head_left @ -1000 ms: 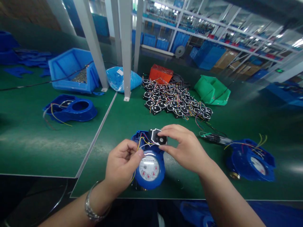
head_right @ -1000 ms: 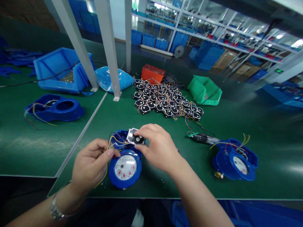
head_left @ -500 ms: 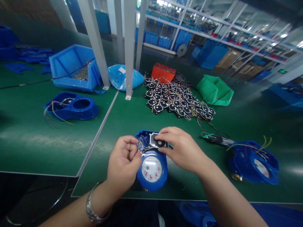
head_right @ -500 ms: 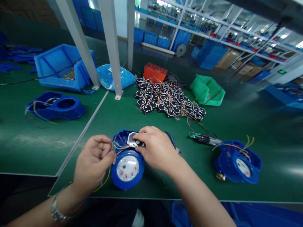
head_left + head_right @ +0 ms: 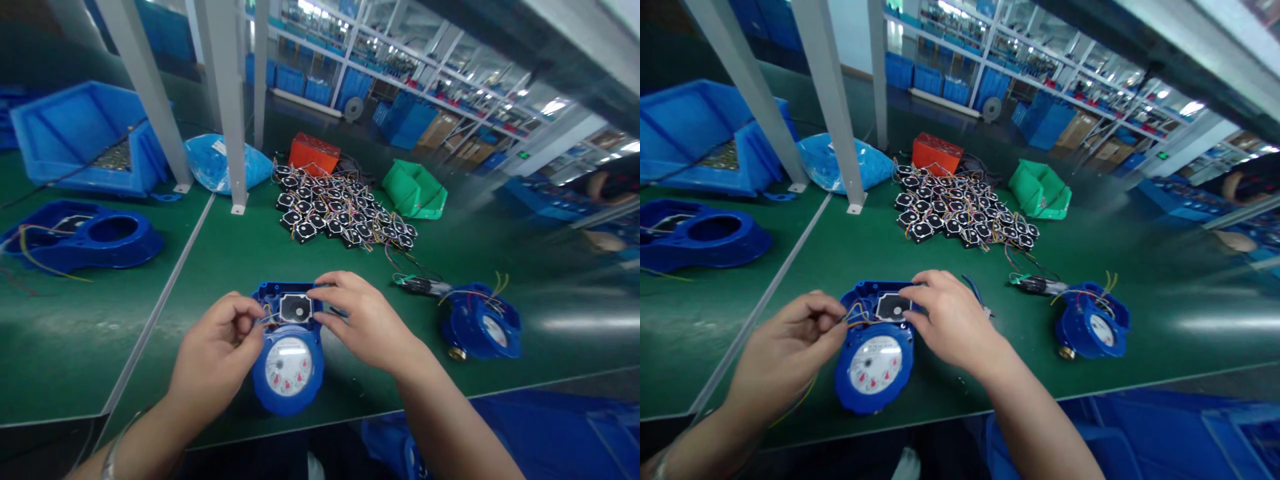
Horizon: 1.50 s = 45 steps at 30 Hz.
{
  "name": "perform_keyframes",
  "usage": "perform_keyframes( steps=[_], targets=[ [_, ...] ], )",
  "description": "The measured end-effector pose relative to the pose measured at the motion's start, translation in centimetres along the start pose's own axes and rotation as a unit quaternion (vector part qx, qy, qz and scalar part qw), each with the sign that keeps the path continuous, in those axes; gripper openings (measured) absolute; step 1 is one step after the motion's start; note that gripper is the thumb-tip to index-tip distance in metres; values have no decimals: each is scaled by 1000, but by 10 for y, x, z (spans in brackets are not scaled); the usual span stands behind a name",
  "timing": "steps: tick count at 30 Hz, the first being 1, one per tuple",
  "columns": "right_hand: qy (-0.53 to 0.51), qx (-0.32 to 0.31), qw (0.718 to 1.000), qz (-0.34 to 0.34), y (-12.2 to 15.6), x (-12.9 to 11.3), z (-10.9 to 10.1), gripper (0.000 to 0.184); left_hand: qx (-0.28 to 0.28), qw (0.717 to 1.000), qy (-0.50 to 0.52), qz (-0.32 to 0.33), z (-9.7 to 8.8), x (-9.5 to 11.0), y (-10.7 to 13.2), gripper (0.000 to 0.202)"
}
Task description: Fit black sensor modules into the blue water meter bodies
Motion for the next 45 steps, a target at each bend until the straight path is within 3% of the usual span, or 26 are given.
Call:
perform_keyframes(
  steps=[3,5,8,12,16,19,23,28,31,36,40,42,44,45],
  targets=[
    [98,16,981,169,8,58,-10,19,-49,997,-48,26,-3,1,-10,9],
    [210,-14,931,297,20,111,-13,18,-95,991,-73,50,-2,6,-17,10],
    [278,-53,874,394,38,178,-14,15,-163,976,-103,96,3,16,-29,12],
    [330,-92,822,454,55,231,-11,20,-208,956,-146,146,14,24,-48,13],
    [346,-134,799,473,52,258,-9,26,-223,941,-212,140,28,19,-69,13],
    [338,-175,789,483,43,270,-9,26,-274,915,-269,123,40,9,-78,24],
    [336,-196,801,455,27,260,-6,27,-370,870,-301,125,53,-2,-80,43],
    [303,-190,875,326,-2,215,17,40,-483,820,-295,86,66,-12,-79,44],
    [263,-196,908,261,-16,199,32,56,-518,810,-268,57,72,-14,-80,37],
    [216,-196,930,226,-35,194,34,46,-537,805,-246,46,77,-17,-79,37],
    [186,-95,954,214,-54,163,-5,58,-541,806,-230,61,77,-17,-78,36],
    [155,-5,962,226,-58,135,-42,58,-537,812,-221,65,76,-17,-78,37],
    [24,141,958,247,-51,105,-88,70,-532,817,-214,65,75,-17,-79,38],
    [-12,175,960,218,-47,87,-105,71,-530,818,-212,65,75,-18,-79,38]
  ],
)
Point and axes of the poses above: each hand's wrist, its own y-axis away from the middle knuckle, its own z-axis out of the palm, x = y × z, the point moved 6 cm from there along -y, towards the middle knuckle, and after that the axes turned 11 degrees about z, right-handed, at the moved point
